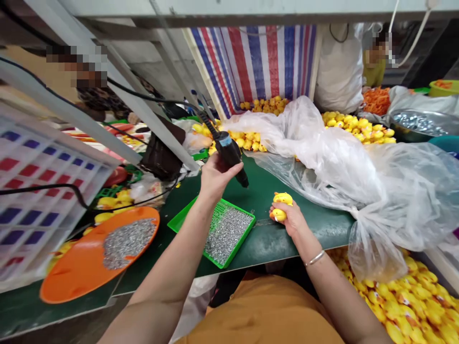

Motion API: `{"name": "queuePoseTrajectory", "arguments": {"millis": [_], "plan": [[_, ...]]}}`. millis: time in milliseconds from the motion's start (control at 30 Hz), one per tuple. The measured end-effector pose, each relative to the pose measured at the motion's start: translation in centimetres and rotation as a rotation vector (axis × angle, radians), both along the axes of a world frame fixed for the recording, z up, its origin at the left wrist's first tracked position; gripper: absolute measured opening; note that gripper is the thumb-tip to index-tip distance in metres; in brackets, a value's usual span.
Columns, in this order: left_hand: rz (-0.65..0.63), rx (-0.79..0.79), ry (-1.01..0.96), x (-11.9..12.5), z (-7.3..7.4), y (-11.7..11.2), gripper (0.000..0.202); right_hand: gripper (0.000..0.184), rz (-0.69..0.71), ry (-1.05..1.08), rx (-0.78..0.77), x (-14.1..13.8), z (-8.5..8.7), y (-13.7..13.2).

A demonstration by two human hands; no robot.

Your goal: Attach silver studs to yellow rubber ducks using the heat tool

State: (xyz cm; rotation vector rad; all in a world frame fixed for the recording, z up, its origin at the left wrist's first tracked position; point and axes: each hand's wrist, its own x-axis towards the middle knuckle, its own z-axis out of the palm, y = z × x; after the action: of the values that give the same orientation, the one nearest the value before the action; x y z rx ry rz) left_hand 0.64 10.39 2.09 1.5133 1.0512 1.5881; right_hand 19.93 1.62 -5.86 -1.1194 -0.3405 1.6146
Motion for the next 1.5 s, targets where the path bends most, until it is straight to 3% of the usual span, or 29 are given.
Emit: {"name": "queuePoseTrajectory", "arguments": {"millis": [100,267,500,833,1067,1300,1500], "plan": [[0.005,0.002,-0.083,1.5,0.6,-1.6,0.052,0.047,-0.012,0.027,0.000,-0.4,0.0,1.0],[-0.148,0.001,-0.396,4.0,1.6,-5.6,0.037,0.053,-0.026,0.081,-0.012,-1.1,-0.5,1.3],[-0.073,0.036,-0.489,6.6,2.3,-8.5,0.038,0.049,-0.023,0.114,-0.027,-1.6,-1.5,0.5],[-0.095,0.052,-0.500,7.1,1.3,-8.3,0.035,0.044,-0.015,0.090,-0.035,-2.0,-0.7,0.7],[-0.070,0.075,-0.443,7.8,1.5,-7.4,0.035,0.050,0.014,0.040,0.129,-2.1,0.9,1.5],[0.000,0.059,-0.448,8.4,1.2,-7.0,0.031,0.050,-0.033,0.139,0.064,-2.4,1.5,2.0],[-0.053,0.035,-0.467,7.8,0.7,-7.1,0.033,0.052,-0.070,0.161,0.011,-3.0,1.5,1.1]]}}
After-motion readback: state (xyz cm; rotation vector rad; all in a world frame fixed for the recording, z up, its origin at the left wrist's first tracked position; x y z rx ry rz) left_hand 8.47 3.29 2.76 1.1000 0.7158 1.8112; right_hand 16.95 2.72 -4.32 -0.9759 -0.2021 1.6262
